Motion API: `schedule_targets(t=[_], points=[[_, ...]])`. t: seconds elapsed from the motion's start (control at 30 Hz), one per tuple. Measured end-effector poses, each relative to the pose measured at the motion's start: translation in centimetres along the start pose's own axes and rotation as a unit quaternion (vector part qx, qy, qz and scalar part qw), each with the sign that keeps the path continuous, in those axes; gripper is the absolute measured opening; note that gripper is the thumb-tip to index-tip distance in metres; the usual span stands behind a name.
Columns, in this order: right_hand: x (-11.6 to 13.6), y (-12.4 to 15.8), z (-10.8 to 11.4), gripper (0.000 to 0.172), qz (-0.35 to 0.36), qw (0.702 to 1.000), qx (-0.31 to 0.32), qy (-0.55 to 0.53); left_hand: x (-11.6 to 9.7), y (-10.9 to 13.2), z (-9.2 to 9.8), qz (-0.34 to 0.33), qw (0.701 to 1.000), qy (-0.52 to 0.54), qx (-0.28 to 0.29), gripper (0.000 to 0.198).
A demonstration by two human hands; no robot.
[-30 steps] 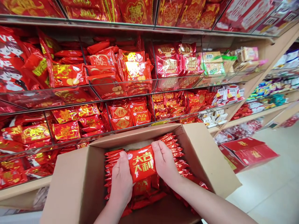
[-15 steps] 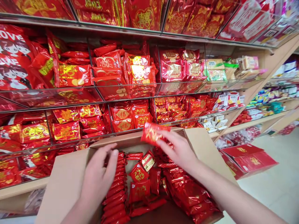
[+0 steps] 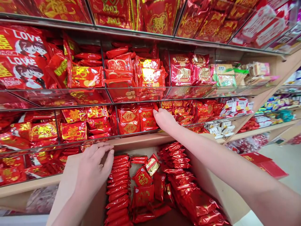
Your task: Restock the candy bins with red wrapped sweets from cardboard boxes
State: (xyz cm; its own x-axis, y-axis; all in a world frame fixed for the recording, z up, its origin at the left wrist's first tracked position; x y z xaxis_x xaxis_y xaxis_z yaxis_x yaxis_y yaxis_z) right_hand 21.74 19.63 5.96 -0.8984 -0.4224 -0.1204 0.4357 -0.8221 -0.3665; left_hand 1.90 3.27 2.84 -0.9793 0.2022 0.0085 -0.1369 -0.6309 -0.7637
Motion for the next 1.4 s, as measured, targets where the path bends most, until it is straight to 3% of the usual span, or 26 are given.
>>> schedule_targets(t=[0.23,0.57,0.77,0.9,1.07,1.23,1.4], points=[[-0.2,-1.5,-0.3,0.034,-0.024,0.995,-0.076,0.06,-0.1,-0.2,0.6,0.011,1.0,0.013,-0.008,0.011],[-0.9,-2.6,-1.2,0.038,0.016,0.998,0.002,0.054,-0.3,-0.3,0.4,0.012,1.0,0.019,0.001,0.01],[-1.1,-3.1,-1.5,0.041,-0.01,0.999,0.006,0.05,-0.3,-0.2,0.4,0.01,1.0,0.018,-0.004,0.009],[-1.6,-2.2,-1.1,0.039,-0.03,0.999,0.011,0.013,-0.4,-0.2,0.6,0.016,1.0,0.02,-0.001,0.009],[-1.5,0.7,0.0,0.036,-0.012,0.999,-0.028,-0.037,-0.5,-0.3,0.5,0.023,1.0,0.013,-0.001,0.011],[-0.2,1.7,-1.9,0.029,0.033,0.993,0.054,-0.095,-0.5,-0.2,0.2,0.034,0.999,0.008,0.012,0.014],[0.4,-0.5,-3.3,0.026,0.048,0.987,0.101,-0.113,-0.3,0.0,0.1,0.036,0.999,0.006,0.016,0.014]])
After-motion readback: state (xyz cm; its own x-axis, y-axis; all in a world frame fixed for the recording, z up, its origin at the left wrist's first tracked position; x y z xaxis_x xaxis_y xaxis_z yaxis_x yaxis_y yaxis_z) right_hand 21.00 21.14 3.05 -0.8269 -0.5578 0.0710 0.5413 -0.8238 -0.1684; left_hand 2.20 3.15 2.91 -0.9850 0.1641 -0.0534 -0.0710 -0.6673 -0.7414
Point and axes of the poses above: each hand's wrist, its own y-axis away from the middle knuckle, its own z-axis out of the back of the hand, x = y × z, the point moved 6 cm from there along -y, towards the middle knuckle, and after that the axes turned 6 degrees about -y, right-handed, at the moved point
